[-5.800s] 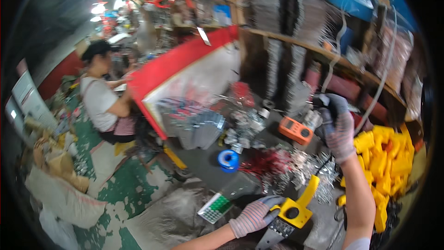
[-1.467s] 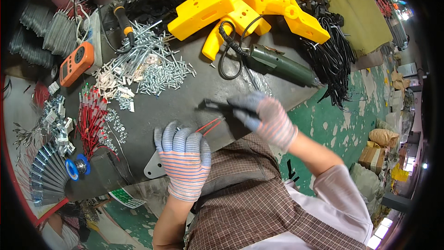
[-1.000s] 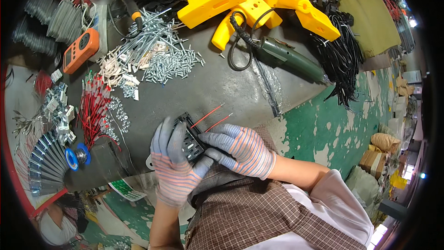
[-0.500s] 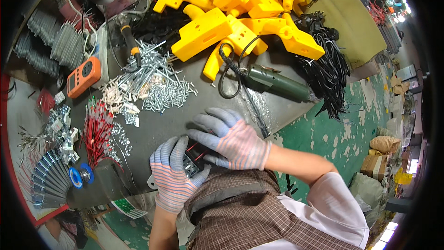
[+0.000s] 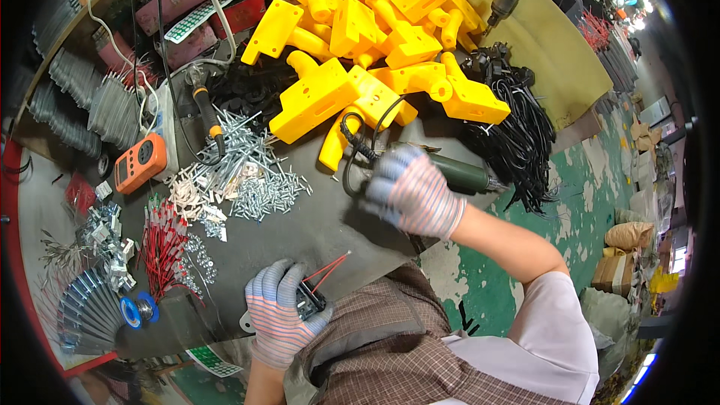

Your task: Assembling a yellow handheld electronic device by installing pins and circuit boards, then securing the housing with an electric screwdriver.

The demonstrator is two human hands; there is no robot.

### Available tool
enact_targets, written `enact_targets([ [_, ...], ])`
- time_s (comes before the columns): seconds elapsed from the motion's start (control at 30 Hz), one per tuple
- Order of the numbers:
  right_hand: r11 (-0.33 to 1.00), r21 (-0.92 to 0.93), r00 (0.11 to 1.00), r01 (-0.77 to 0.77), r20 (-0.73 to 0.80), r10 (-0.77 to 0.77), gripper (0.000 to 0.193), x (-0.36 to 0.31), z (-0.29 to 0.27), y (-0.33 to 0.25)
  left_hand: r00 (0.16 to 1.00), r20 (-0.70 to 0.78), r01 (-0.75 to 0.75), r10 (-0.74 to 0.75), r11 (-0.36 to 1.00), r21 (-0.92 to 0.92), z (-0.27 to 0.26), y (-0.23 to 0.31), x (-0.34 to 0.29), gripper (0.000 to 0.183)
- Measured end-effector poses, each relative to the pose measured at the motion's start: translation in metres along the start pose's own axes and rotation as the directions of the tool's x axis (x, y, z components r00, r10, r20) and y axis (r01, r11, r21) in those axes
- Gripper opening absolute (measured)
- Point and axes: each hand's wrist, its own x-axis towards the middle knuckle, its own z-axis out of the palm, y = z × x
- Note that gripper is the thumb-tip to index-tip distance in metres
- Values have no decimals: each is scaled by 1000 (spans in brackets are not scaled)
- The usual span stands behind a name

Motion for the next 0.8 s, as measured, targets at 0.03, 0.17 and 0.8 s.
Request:
enact_targets([
  [0.03, 997, -69, 993, -22, -118, 14, 22, 17, -8, 1, 1000, 2, 12, -12, 1000, 1, -1, 1, 0, 71],
  [0.17, 943, -330, 994, 46, -82, -77, 39, 107, -13, 7, 1000, 17, -8, 8, 1000, 20, -1, -3, -3, 79],
  [0.8, -767, 642, 819, -16, 448, 358, 92, 26, -11, -119, 944, -42, -58, -328, -38, -998, 24, 24, 22, 95],
])
